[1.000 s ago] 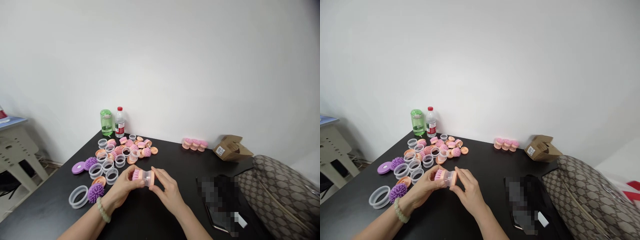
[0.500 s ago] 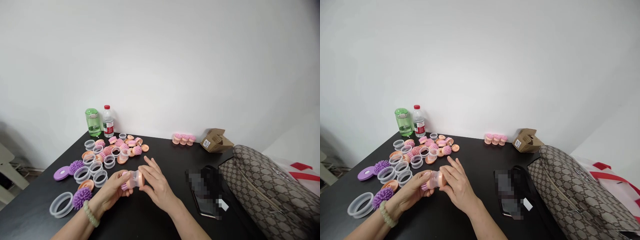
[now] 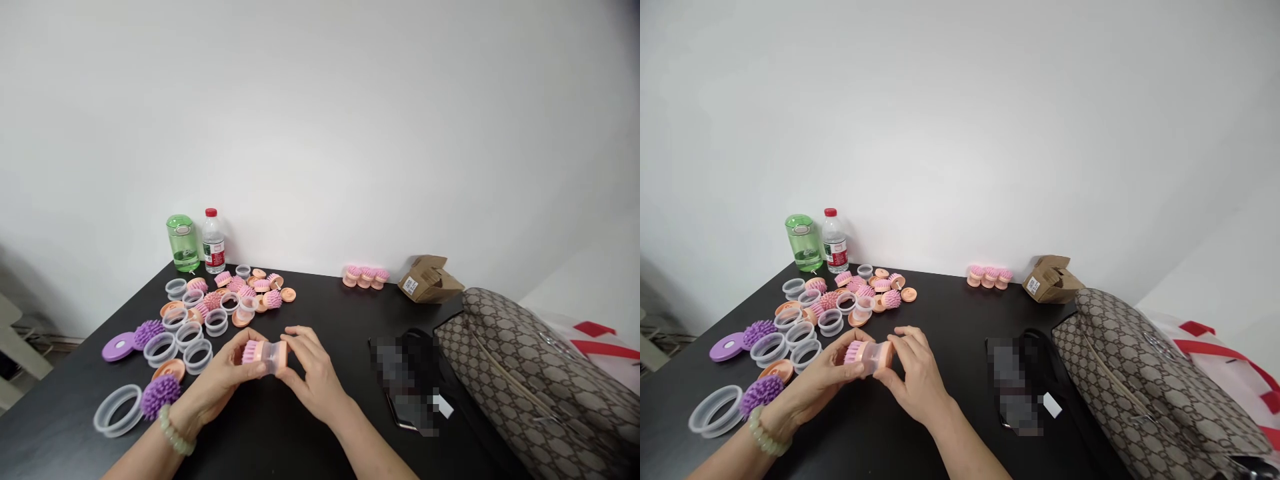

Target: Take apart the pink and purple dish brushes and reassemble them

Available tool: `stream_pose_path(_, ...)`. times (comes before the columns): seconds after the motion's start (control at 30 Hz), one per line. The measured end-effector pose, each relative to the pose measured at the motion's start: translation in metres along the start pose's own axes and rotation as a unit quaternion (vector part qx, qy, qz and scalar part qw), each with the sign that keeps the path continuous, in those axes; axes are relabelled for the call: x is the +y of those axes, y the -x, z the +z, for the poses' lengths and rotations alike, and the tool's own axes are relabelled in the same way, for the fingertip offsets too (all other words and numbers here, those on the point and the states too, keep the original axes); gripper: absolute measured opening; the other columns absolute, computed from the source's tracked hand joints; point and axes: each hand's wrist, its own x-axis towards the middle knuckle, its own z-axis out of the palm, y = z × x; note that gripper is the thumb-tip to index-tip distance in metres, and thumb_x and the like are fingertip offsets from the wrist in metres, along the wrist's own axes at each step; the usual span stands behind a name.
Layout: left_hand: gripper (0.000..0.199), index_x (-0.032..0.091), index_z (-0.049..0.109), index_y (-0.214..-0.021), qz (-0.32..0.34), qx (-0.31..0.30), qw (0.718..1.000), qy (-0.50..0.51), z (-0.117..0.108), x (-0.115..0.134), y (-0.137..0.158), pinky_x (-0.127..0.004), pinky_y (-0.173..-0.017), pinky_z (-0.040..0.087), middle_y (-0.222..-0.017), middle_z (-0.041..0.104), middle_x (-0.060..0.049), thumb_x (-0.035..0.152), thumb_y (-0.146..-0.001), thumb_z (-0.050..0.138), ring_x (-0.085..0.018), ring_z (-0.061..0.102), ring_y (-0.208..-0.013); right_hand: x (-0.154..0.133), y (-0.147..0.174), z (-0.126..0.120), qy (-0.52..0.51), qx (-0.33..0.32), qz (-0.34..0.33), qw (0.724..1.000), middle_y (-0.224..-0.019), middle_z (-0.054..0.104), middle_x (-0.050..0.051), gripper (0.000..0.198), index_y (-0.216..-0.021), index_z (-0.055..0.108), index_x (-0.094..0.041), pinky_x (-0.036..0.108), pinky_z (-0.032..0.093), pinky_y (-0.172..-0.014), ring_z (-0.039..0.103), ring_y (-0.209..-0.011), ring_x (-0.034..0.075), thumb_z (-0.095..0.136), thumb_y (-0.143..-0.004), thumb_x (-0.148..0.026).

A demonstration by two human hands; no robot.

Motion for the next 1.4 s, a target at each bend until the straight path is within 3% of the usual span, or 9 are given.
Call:
stream_pose_path(0.17,0.042,0.02,0.062,-0.099,0.01,0.02,1.0,0.005,0.0,0.002,0.0,-0.025,-0.073,0.043,-0.089,0.059,0.0,0.035,-0.068,0.087,-0.014,0.051,-0.082,-0.001,0.002,0.003,-0.032,0.001,0.033,0.999,-0.127,0.062,0.016,0.074,-0.146,0.043,-0.018,0.047,0.053,-0.099,0.057,-0.12,0.029,0.049,-0.091,-0.067)
stream_pose_path(0.27,0.04,0.02,0.061,-0.099,0.002,0.02,1.0,0.008,-0.001,0.001,0.0,-0.026,-0.072,0.042,-0.088,0.058,0.0,0.036,-0.071,0.085,-0.014,0.05,-0.08,-0.001,0.003,0.003,-0.028,-0.012,0.015,0.999,-0.136,0.057,0.014,0.068,-0.15,0.037,-0.023,0.048,0.049,-0.105,0.051,-0.128,0.029,0.056,-0.094,-0.055)
stream_pose_path(0.4,0.04,0.02,0.062,-0.099,0.012,0.02,1.0,-0.009,-0.002,-0.001,0.0,-0.027,-0.076,0.043,-0.091,0.059,-0.001,0.035,-0.07,0.085,-0.016,0.051,-0.085,0.0,0.003,0.005,-0.027,-0.016,0.013,0.999,-0.129,0.062,0.012,0.055,-0.147,0.042,-0.024,0.047,0.05,-0.103,0.053,-0.123,0.028,0.058,-0.097,-0.04)
stream_pose_path(0.7,0.05,0.021,0.062,-0.098,0.038,0.03,0.998,-0.028,-0.002,-0.001,-0.002,-0.028,-0.074,0.041,-0.092,0.059,0.0,0.031,-0.058,0.091,-0.018,0.051,-0.084,-0.002,0.002,0.005,-0.03,-0.034,0.046,0.998,-0.118,0.065,0.012,0.044,-0.132,0.05,-0.02,0.043,0.054,-0.093,0.057,-0.11,0.027,0.064,-0.093,-0.038)
stream_pose_path(1.1,0.051,0.02,0.06,-0.1,0.078,0.063,0.991,-0.089,-0.003,-0.009,-0.003,-0.025,-0.07,0.04,-0.089,0.057,0.001,0.032,-0.059,0.09,-0.017,0.05,-0.081,0.006,0.007,0.014,-0.08,-0.044,0.138,0.986,-0.121,0.064,0.009,0.047,-0.129,0.055,-0.024,0.043,0.053,-0.098,0.061,-0.115,0.027,0.067,-0.085,-0.019)
stream_pose_path(1.23,0.049,0.019,0.061,-0.099,0.118,0.092,0.966,-0.209,-0.004,-0.01,-0.005,-0.028,-0.074,0.041,-0.093,0.059,-0.001,0.03,-0.06,0.088,-0.019,0.052,-0.084,0.012,0.01,0.021,-0.07,-0.039,0.145,0.986,-0.122,0.064,0.009,0.049,-0.128,0.057,-0.024,0.045,0.054,-0.098,0.062,-0.114,0.028,0.067,-0.081,-0.015)
stream_pose_path(1.4,0.043,0.022,0.061,-0.099,0.169,0.091,0.912,-0.364,0.0,-0.014,-0.003,-0.036,-0.087,0.045,-0.103,0.062,-0.004,0.019,-0.063,0.085,-0.026,0.058,-0.097,0.008,0.012,0.028,-0.041,-0.038,0.077,0.995,-0.121,0.063,0.008,0.055,-0.125,0.058,-0.025,0.047,0.054,-0.097,0.058,-0.114,0.029,0.064,-0.075,-0.004)
